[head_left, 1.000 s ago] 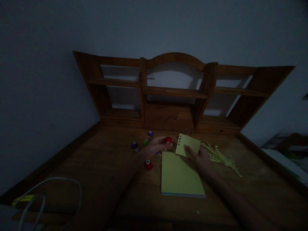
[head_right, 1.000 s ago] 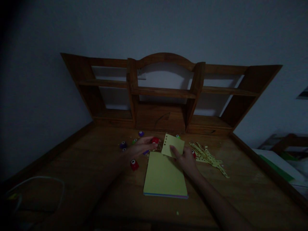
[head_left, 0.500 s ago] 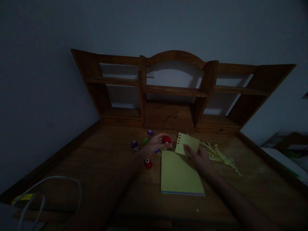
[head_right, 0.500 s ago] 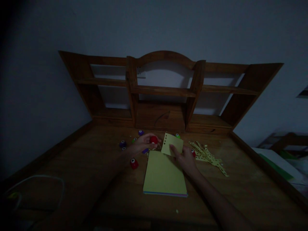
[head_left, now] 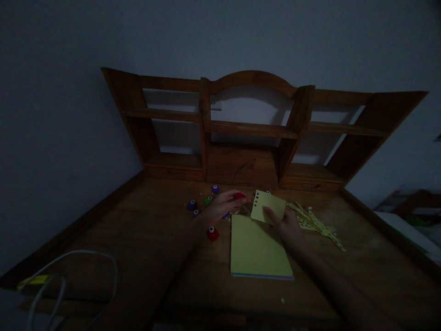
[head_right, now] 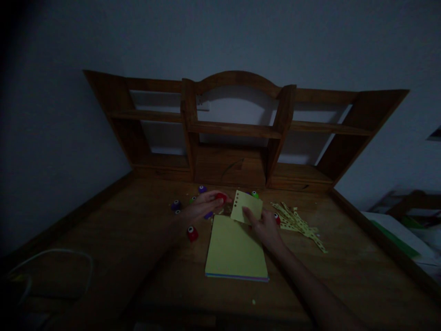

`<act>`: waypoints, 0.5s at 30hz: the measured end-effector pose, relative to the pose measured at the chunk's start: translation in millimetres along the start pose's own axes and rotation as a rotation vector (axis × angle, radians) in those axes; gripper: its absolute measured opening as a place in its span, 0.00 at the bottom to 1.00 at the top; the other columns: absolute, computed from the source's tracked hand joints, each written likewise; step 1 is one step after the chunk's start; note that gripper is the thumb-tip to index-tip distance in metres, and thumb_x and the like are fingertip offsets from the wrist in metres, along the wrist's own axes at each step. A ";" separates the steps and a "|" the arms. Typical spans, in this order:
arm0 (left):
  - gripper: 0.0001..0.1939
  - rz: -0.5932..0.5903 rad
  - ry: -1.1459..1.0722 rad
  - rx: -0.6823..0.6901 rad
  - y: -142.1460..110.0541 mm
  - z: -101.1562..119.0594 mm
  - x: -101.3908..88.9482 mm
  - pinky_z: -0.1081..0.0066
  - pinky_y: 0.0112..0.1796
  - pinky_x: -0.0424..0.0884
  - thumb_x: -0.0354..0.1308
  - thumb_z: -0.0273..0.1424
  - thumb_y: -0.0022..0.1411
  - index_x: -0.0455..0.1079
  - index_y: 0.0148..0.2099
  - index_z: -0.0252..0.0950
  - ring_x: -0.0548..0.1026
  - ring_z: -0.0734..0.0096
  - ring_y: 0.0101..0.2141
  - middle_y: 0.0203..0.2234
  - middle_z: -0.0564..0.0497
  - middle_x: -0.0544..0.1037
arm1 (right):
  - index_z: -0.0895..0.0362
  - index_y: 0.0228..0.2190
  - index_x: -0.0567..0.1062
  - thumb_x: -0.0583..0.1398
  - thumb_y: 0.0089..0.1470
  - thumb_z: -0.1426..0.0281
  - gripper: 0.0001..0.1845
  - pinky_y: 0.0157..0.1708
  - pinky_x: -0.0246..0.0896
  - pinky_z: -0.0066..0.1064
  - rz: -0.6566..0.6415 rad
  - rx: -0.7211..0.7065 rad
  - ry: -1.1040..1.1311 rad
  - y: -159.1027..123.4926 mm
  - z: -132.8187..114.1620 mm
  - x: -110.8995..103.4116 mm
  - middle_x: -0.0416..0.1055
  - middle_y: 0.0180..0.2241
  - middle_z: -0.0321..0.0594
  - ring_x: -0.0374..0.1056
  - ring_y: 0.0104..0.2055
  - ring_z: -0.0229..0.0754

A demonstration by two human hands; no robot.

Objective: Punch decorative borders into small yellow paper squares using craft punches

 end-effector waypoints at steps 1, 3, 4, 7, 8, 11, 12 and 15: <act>0.19 0.005 -0.021 0.004 -0.3 -0.1 -0.6 0.73 0.39 0.67 0.65 0.37 0.53 0.70 0.45 0.32 0.74 0.70 0.39 0.44 0.42 0.76 | 0.63 0.37 0.77 0.58 0.51 0.52 0.26 0.24 0.66 0.32 0.008 0.006 0.001 -0.1 0.2 -0.4 0.78 0.32 0.48 0.74 0.30 0.50; 0.19 0.015 -0.078 -0.005 -0.7 -2.4 -1.5 0.68 0.44 0.67 0.66 0.35 0.51 0.69 0.44 0.32 0.75 0.67 0.41 0.42 0.42 0.76 | 0.63 0.36 0.77 0.58 0.51 0.52 0.26 0.22 0.65 0.31 0.025 0.017 -0.008 -0.8 0.6 -1.4 0.78 0.32 0.48 0.74 0.29 0.49; 0.20 0.018 -0.112 -0.019 -1.0 -4.3 -1.5 0.67 0.45 0.67 0.67 0.34 0.51 0.69 0.44 0.31 0.75 0.67 0.40 0.41 0.42 0.76 | 0.63 0.36 0.77 0.58 0.51 0.52 0.26 0.22 0.65 0.31 0.026 0.017 -0.018 -1.2 0.4 -1.4 0.78 0.31 0.48 0.73 0.28 0.49; 0.21 0.001 -0.201 -0.065 -2.8 -7.7 2.1 0.64 0.46 0.67 0.68 0.33 0.49 0.68 0.43 0.31 0.76 0.65 0.40 0.39 0.44 0.76 | 0.63 0.36 0.77 0.58 0.52 0.52 0.25 0.22 0.65 0.31 0.011 -0.013 -0.054 -2.8 -1.9 0.4 0.78 0.31 0.48 0.73 0.27 0.48; 0.21 -0.013 -0.210 -0.069 -3.6 -7.1 3.9 0.63 0.46 0.67 0.68 0.33 0.49 0.68 0.43 0.31 0.75 0.64 0.40 0.39 0.43 0.75 | 0.63 0.36 0.77 0.57 0.52 0.52 0.25 0.23 0.65 0.31 0.005 -0.027 -0.069 -3.3 -2.5 1.3 0.78 0.31 0.48 0.73 0.27 0.48; 0.20 -0.046 -0.144 -0.068 -5.5 -4.1 7.1 0.65 0.44 0.68 0.67 0.33 0.50 0.69 0.43 0.31 0.75 0.64 0.40 0.41 0.43 0.75 | 0.63 0.35 0.77 0.57 0.52 0.53 0.25 0.23 0.65 0.32 0.011 -0.058 -0.100 -4.2 -2.5 2.7 0.77 0.29 0.47 0.73 0.27 0.47; 0.20 -0.055 -0.119 -0.069 -5.7 -3.7 7.7 0.66 0.43 0.68 0.67 0.32 0.50 0.69 0.44 0.31 0.74 0.65 0.40 0.41 0.43 0.75 | 0.63 0.35 0.77 0.57 0.52 0.53 0.25 0.23 0.65 0.32 0.019 -0.067 -0.108 -4.3 -2.5 2.6 0.77 0.29 0.47 0.72 0.27 0.47; 0.21 -0.078 -0.107 -0.085 -5.0 -5.6 8.9 0.67 0.44 0.67 0.69 0.29 0.47 0.69 0.44 0.31 0.74 0.66 0.40 0.40 0.43 0.76 | 0.62 0.34 0.78 0.58 0.52 0.53 0.24 0.23 0.65 0.31 0.030 -0.098 -0.128 -4.7 -5.4 2.4 0.77 0.30 0.47 0.72 0.27 0.47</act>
Point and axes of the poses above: each hand's wrist, its own y-axis towards the middle knuckle, its own x-axis out of the palm, z = x × y, the point moved 9 cm from there along y, towards the middle knuckle
